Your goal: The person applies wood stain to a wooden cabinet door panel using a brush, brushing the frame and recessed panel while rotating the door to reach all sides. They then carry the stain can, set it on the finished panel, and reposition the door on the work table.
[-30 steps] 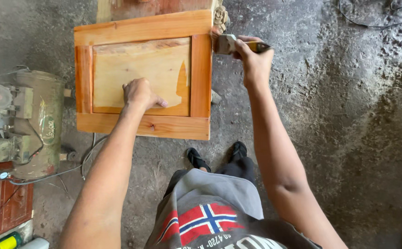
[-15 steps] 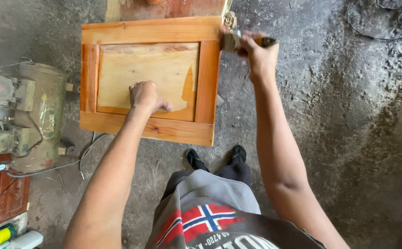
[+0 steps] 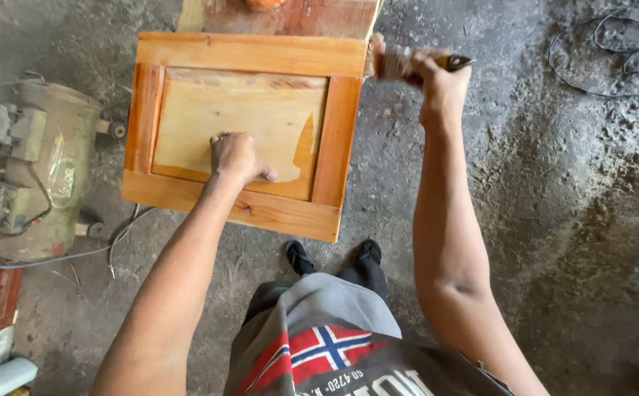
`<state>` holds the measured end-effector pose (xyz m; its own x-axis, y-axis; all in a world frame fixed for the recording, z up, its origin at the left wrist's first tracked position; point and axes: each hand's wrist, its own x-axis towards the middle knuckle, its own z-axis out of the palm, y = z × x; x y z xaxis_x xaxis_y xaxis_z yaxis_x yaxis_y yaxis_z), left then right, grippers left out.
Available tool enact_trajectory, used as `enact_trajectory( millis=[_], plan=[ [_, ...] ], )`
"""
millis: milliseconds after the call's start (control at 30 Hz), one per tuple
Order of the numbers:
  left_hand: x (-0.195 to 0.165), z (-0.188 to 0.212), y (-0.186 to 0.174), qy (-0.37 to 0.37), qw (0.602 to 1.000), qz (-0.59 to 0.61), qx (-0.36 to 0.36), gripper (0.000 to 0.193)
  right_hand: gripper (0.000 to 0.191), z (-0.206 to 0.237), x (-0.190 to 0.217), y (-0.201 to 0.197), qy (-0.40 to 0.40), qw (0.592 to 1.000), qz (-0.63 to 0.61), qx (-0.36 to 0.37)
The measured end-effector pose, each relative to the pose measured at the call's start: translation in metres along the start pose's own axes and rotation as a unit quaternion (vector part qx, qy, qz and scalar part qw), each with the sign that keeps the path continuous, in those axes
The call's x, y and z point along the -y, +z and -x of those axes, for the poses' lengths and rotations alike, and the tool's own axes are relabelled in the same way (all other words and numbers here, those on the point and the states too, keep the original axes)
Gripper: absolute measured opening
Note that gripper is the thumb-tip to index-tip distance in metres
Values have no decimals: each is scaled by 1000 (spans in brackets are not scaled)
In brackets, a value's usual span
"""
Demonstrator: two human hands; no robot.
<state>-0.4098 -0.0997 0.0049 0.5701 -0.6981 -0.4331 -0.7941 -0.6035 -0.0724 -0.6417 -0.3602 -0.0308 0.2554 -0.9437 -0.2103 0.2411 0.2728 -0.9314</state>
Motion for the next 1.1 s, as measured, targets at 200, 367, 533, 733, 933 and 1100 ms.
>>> enact_trajectory(
  millis=[200, 367, 533, 733, 933, 1100],
  plan=[
    [-1, -3, -1, -2, 1000, 4, -12, 72, 12, 6, 10, -9, -26, 997, -4, 79],
    [-4, -4, 5, -9, 1000, -18, -6, 69, 16, 2, 8, -7, -81, 989, 75, 101],
    [-5, -1, 5, -6, 1000, -5, -3, 67, 12, 54, -21, -24, -53, 991, 59, 108],
    [-6, -3, 2, -8, 1000, -5, 16, 63, 22, 245, -71, -70, 28, 998, -48, 27],
    [-4, 0, 10, -5, 1000, 8, 1, 69, 24, 328, -75, -102, 145, 989, -17, 25],
    [-2, 9, 9, -1, 1000, 10, -8, 69, 22, 302, -81, -89, 80, 994, -78, -13]
  ],
)
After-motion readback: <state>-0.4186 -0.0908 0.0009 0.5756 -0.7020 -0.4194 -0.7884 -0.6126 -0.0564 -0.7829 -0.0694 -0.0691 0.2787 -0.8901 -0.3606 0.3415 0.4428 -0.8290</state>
